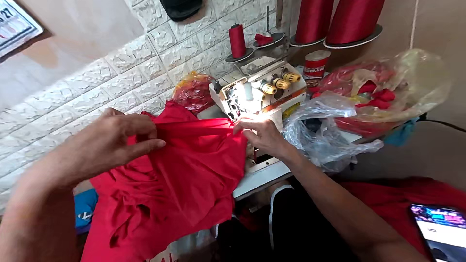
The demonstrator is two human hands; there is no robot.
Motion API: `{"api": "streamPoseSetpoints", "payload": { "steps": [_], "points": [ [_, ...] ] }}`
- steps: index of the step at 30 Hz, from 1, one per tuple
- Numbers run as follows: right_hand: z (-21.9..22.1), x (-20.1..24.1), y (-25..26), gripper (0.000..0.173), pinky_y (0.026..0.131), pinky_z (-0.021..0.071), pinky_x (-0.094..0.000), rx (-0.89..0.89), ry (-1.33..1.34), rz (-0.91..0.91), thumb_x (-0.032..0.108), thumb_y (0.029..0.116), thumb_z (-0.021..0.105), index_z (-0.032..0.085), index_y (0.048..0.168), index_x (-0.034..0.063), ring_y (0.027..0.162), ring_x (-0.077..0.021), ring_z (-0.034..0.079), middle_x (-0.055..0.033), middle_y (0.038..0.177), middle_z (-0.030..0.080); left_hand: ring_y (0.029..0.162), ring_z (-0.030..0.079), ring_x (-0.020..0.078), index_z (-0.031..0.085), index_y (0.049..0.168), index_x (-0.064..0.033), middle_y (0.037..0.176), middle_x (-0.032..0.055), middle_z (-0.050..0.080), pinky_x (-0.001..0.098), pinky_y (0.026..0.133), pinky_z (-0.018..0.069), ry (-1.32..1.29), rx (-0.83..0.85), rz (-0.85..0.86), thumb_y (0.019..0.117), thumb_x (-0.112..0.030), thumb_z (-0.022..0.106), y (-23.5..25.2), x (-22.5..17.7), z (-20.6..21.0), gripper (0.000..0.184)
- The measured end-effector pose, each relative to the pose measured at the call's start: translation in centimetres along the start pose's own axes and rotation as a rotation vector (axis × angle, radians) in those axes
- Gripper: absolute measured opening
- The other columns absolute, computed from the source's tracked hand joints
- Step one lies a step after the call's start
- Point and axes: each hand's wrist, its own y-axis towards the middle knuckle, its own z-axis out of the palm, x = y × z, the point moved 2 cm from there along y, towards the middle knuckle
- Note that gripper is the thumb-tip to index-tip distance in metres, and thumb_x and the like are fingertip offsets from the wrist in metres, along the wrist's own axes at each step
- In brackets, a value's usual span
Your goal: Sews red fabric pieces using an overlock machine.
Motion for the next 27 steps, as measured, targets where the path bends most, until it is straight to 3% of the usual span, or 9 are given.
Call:
{"api": "streamPoseSetpoints", "payload": {
  "steps": [2, 4, 6, 10, 16, 18, 22, 25, 27],
  "points": [
    [-0.3, -0.3, -0.2, 0.030, 0.076, 0.0566, -0.0415, 0.060, 0.013, -0.041, 0.003, 0.0885, 0.051, 0.078, 0.097, 0.0135, 0.095, -0.0176, 0.070, -0.0039, 0.109, 0.073, 0.082, 0.064, -0.0025, 0.071, 0.092, -0.0251, 0.088, -0.0147, 0.068, 0.0188, 0.072, 0.0546, -0.413, -0.057, 0.063, 0.1007, -0.037, 0.061, -1.2, 1.1, -0.9, 0.018],
    [-0.5, -0.1, -0.2, 0.025, 0.069, 0.0552, -0.0358, 0.099, 0.065, -0.029, 0.013, 0.0898, 0.055, 0.076, 0.102, 0.0137, 0.084, -0.0129, 0.066, -0.0023, 0.112, 0.071, 0.078, 0.064, -0.0012, 0.070, 0.094, -0.0231, 0.087, -0.0133, 0.068, 0.0164, 0.068, 0.0536, -0.707, -0.137, 0.139, 0.1010, -0.030, 0.064, -1.9, 1.6, -1.1, 0.012],
    [-0.5, 0.6, -0.1, 0.018, 0.065, 0.0528, -0.0312, 0.099, 0.129, 0.003, 0.024, 0.0941, 0.065, 0.076, 0.105, 0.0139, 0.078, -0.0095, 0.062, 0.0000, 0.110, 0.071, 0.076, 0.063, -0.0017, 0.069, 0.092, -0.0244, 0.084, -0.0143, 0.068, 0.0153, 0.066, 0.0523, -0.794, -0.178, 0.158, 0.1004, -0.030, 0.065, -2.0, 1.4, -0.8, 0.011],
    [0.0, 1.6, 0.5, 0.013, 0.062, 0.0506, -0.0296, 0.070, 0.180, 0.028, 0.024, 0.0927, 0.073, 0.075, 0.102, 0.0145, 0.072, -0.0077, 0.059, 0.0020, 0.102, 0.070, 0.074, 0.062, -0.0012, 0.068, 0.089, -0.0237, 0.081, -0.0137, 0.066, 0.0154, 0.065, 0.0500, -0.820, -0.176, 0.167, 0.1008, -0.032, 0.065, -2.2, 0.9, -0.4, 0.014],
    [0.1, 2.1, 1.0, 0.010, 0.062, 0.0497, -0.0304, 0.056, 0.153, 0.023, 0.023, 0.0946, 0.071, 0.077, 0.099, 0.0157, 0.072, -0.0079, 0.059, 0.0024, 0.102, 0.071, 0.075, 0.063, -0.0001, 0.069, 0.094, -0.0209, 0.082, -0.0122, 0.067, 0.0169, 0.066, 0.0523, -0.799, -0.171, 0.148, 0.1011, -0.028, 0.065, -3.1, 1.1, -0.2, 0.011],
    [0.1, 2.2, 0.9, 0.010, 0.059, 0.0462, -0.0297, 0.034, 0.147, 0.027, 0.022, 0.0939, 0.071, 0.075, 0.096, 0.0138, 0.067, -0.0077, 0.054, 0.0019, 0.092, 0.068, 0.075, 0.063, -0.0005, 0.069, 0.093, -0.0214, 0.082, -0.0126, 0.067, 0.0166, 0.067, 0.0529, -0.786, -0.172, 0.133, 0.1009, -0.028, 0.065, -3.1, 0.9, -0.3, 0.011],
    [0.1, 2.4, 0.5, 0.011, 0.049, 0.0364, -0.0266, 0.006, 0.171, 0.099, 0.021, 0.0944, 0.070, 0.073, 0.101, 0.0129, 0.051, -0.0069, 0.040, 0.0046, 0.066, 0.051, 0.075, 0.063, -0.0002, 0.069, 0.092, -0.0221, 0.081, -0.0129, 0.066, 0.0173, 0.067, 0.0525, -0.782, -0.201, 0.119, 0.1005, -0.027, 0.065, -2.9, 1.0, -0.1, 0.010],
    [-0.4, 2.8, 0.1, 0.018, 0.053, 0.0436, -0.0267, 0.058, 0.219, 0.057, 0.021, 0.0953, 0.072, 0.075, 0.110, 0.0119, 0.059, -0.0063, 0.050, 0.0026, 0.086, 0.069, 0.075, 0.063, -0.0009, 0.068, 0.092, -0.0232, 0.082, -0.0138, 0.066, 0.0169, 0.067, 0.0525, -0.773, -0.214, 0.127, 0.1001, -0.028, 0.066, -2.4, 0.6, -0.2, 0.010],
    [-1.2, 3.3, -1.0, 0.016, 0.059, 0.0508, -0.0274, 0.095, 0.159, -0.028, 0.025, 0.0959, 0.070, 0.077, 0.099, 0.0116, 0.067, -0.0068, 0.058, 0.0016, 0.091, 0.069, 0.076, 0.063, -0.0014, 0.068, 0.092, -0.0241, 0.083, -0.0146, 0.067, 0.0162, 0.068, 0.0524, -0.733, -0.192, 0.135, 0.0996, -0.031, 0.067, -1.7, -0.8, -0.3, 0.010]
  ]
}}
